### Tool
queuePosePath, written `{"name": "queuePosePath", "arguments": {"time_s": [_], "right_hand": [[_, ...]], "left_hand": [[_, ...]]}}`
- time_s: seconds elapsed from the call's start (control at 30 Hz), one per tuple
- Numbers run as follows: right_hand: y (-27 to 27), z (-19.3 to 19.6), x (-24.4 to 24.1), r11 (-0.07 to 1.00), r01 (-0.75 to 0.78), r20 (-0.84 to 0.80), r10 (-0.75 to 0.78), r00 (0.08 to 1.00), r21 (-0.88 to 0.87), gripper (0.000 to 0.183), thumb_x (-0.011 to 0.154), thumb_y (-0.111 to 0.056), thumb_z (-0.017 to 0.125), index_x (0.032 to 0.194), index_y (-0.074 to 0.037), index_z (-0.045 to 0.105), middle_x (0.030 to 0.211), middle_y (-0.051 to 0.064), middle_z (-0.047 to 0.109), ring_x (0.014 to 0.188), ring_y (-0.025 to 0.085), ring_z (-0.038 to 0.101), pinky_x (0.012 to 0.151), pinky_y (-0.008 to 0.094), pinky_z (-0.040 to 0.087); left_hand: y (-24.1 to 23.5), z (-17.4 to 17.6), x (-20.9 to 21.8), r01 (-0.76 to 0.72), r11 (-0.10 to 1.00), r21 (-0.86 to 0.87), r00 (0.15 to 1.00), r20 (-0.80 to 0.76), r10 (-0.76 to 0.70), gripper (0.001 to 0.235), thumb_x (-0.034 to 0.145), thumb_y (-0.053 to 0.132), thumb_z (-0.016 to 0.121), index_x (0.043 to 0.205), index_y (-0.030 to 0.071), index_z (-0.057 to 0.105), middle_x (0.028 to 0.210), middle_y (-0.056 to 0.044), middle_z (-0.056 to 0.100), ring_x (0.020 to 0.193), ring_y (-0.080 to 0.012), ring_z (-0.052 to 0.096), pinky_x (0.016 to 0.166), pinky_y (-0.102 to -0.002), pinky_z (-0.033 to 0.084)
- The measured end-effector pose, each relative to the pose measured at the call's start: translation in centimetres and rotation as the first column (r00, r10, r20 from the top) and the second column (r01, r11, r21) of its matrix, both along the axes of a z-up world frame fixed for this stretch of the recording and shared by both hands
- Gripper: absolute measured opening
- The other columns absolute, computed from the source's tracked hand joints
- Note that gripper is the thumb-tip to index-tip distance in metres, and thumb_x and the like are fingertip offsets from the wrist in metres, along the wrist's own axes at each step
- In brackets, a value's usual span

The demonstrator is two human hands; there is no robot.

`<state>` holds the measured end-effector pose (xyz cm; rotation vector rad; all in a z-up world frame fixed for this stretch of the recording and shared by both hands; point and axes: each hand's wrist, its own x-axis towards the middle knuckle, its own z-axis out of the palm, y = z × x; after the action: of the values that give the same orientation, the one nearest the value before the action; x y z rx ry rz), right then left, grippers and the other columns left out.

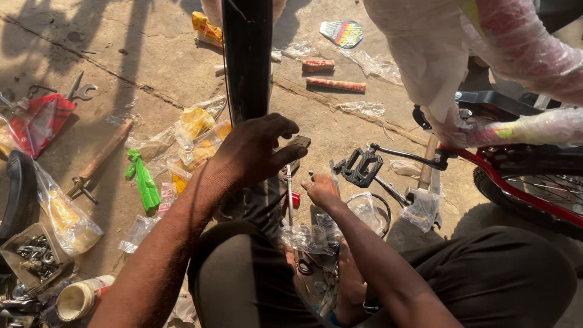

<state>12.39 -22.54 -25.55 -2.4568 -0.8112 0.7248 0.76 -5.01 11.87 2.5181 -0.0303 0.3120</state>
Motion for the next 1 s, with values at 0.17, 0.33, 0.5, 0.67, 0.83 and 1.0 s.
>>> {"name": "queuePosePath", "arguments": {"time_s": [0.17, 0.33, 0.5, 0.67, 0.83, 1.0], "right_hand": [[-3.0, -5.2, 2.7, 0.977, 0.156, 0.155, -0.134, 0.979, -0.143, 0.039, 0.093, -0.025, 0.059, 0.124, -0.002, 0.062, 0.124, 0.026, 0.064, 0.118, 0.043, 0.062, 0.101, 0.051, 0.050], [-3.4, -5.9, 2.4, 0.967, 0.193, 0.229, -0.153, 0.961, -0.167, 0.036, 0.094, -0.014, 0.056, 0.127, -0.002, 0.062, 0.124, 0.026, 0.064, 0.118, 0.042, 0.063, 0.101, 0.052, 0.050], [-0.9, -3.4, 0.7, 0.983, 0.085, 0.243, -0.045, 0.969, -0.160, 0.022, 0.099, -0.006, 0.052, 0.119, 0.000, 0.060, 0.119, 0.023, 0.063, 0.111, 0.040, 0.067, 0.091, 0.049, 0.056], [-1.5, -1.6, 1.0, 0.980, 0.127, 0.239, -0.088, 0.967, -0.151, 0.028, 0.088, -0.006, 0.059, 0.116, -0.002, 0.057, 0.116, 0.021, 0.056, 0.102, 0.039, 0.065, 0.084, 0.049, 0.056], [-2.8, -3.3, -0.6, 0.992, -0.051, 0.383, 0.090, 0.920, -0.112, 0.030, 0.091, -0.003, 0.057, 0.121, -0.001, 0.057, 0.122, 0.021, 0.053, 0.109, 0.037, 0.064, 0.088, 0.048, 0.056], [0.6, -1.2, -2.6, 0.993, -0.116, 0.299, 0.112, 0.948, -0.004, 0.045, 0.076, 0.002, 0.062, 0.121, -0.003, 0.063, 0.129, 0.023, 0.055, 0.119, 0.040, 0.057, 0.102, 0.060, 0.044]], "left_hand": [[-3.5, 3.4, 2.9, 0.035, 0.993, 0.113, 0.814, -0.579, 0.037, 0.031, 0.096, 0.030, 0.067, 0.109, 0.002, 0.070, 0.095, -0.021, 0.074, 0.093, -0.0353, 0.072, 0.082, -0.048, 0.055], [-4.5, 0.1, 7.0, -0.053, 0.987, -0.150, 0.892, -0.452, -0.021, 0.033, 0.097, 0.025, 0.065, 0.120, 0.002, 0.067, 0.099, -0.021, 0.074, 0.088, -0.0336, 0.076, 0.081, -0.045, 0.057], [-2.1, -5.7, 8.0, -0.058, 0.998, 0.030, 0.886, -0.459, 0.065, 0.029, 0.093, 0.023, 0.070, 0.113, 0.002, 0.071, 0.102, -0.021, 0.073, 0.094, -0.0366, 0.071, 0.082, -0.046, 0.056], [-1.0, -10.2, 10.2, -0.041, 0.998, 0.044, 0.860, -0.507, 0.058, 0.024, 0.093, 0.019, 0.068, 0.112, 0.005, 0.070, 0.103, -0.021, 0.073, 0.095, -0.0353, 0.072, 0.083, -0.046, 0.056], [-0.6, -11.6, 11.8, 0.045, 0.992, 0.119, 0.829, -0.558, 0.030, 0.025, 0.093, 0.023, 0.070, 0.109, 0.004, 0.071, 0.104, -0.021, 0.072, 0.099, -0.0359, 0.070, 0.087, -0.047, 0.056], [0.4, -7.5, 11.0, -0.083, 0.967, -0.242, 0.965, -0.262, 0.018, 0.030, 0.096, 0.023, 0.066, 0.119, 0.005, 0.070, 0.106, -0.019, 0.074, 0.094, -0.0320, 0.075, 0.085, -0.044, 0.057]]}}
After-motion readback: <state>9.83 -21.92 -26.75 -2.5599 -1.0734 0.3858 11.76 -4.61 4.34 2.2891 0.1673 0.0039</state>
